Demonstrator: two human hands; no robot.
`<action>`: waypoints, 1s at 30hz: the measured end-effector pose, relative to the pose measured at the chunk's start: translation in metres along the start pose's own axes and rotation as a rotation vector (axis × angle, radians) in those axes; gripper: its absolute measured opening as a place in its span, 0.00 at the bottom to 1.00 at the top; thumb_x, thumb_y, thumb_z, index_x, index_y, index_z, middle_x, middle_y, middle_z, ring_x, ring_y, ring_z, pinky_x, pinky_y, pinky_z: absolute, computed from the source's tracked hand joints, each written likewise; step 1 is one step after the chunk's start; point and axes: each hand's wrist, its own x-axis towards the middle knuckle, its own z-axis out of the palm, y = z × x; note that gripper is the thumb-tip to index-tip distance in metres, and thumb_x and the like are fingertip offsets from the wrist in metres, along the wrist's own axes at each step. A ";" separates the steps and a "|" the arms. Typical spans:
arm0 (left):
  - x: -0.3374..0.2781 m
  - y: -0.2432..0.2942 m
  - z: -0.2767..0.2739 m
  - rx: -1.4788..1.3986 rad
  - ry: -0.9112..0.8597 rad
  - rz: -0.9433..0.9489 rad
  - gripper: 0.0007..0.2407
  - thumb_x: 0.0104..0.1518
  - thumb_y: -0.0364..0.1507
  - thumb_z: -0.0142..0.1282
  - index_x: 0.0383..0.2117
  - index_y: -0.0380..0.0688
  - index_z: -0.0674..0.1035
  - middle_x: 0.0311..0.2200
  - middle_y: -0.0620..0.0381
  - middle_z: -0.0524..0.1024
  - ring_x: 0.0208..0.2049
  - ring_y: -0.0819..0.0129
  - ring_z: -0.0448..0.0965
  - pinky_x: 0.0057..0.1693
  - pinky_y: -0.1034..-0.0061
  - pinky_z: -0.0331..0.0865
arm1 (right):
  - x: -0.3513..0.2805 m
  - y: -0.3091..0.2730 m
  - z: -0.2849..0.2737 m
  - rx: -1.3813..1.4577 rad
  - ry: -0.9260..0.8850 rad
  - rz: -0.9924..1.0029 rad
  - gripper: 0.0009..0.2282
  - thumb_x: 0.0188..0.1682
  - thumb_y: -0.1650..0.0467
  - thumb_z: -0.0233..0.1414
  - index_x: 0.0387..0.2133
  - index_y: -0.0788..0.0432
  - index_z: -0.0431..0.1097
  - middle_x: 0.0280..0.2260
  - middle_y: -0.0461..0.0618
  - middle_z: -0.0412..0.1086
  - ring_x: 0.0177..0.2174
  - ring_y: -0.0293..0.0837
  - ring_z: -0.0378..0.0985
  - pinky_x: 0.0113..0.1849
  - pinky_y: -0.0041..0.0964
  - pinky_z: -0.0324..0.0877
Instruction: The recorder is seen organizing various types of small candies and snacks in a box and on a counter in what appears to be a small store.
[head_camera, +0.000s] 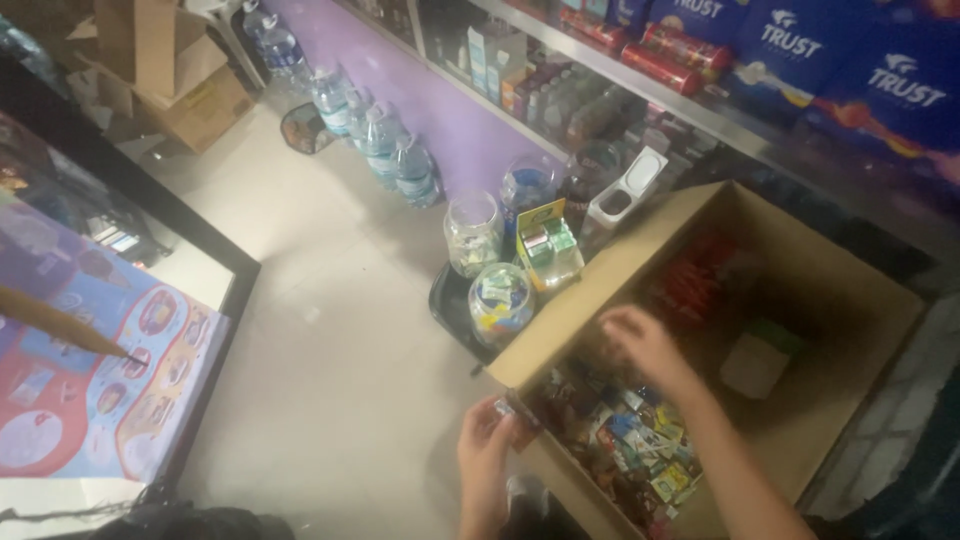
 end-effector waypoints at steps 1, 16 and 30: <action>0.000 -0.001 -0.004 0.020 0.007 0.005 0.15 0.57 0.21 0.55 0.51 0.34 0.75 0.41 0.52 0.77 0.43 0.67 0.76 0.50 0.72 0.70 | 0.001 0.010 0.001 -0.047 -0.020 0.100 0.12 0.54 0.70 0.52 0.50 0.58 0.72 0.40 0.57 0.76 0.33 0.43 0.79 0.38 0.40 0.75; 0.016 0.016 -0.016 0.024 -0.123 -0.051 0.12 0.57 0.21 0.55 0.46 0.35 0.75 0.34 0.50 0.78 0.32 0.63 0.80 0.41 0.68 0.74 | 0.017 0.227 0.094 -1.059 -0.446 -0.140 0.14 0.47 0.62 0.56 0.39 0.59 0.78 0.33 0.61 0.76 0.34 0.59 0.81 0.38 0.52 0.76; 0.036 0.050 0.011 0.019 -0.153 -0.092 0.16 0.55 0.20 0.54 0.51 0.41 0.70 0.44 0.52 0.75 0.46 0.61 0.80 0.52 0.62 0.78 | 0.032 0.231 0.063 -1.290 -0.344 -0.018 0.13 0.46 0.65 0.56 0.43 0.53 0.75 0.45 0.57 0.72 0.48 0.57 0.74 0.47 0.51 0.71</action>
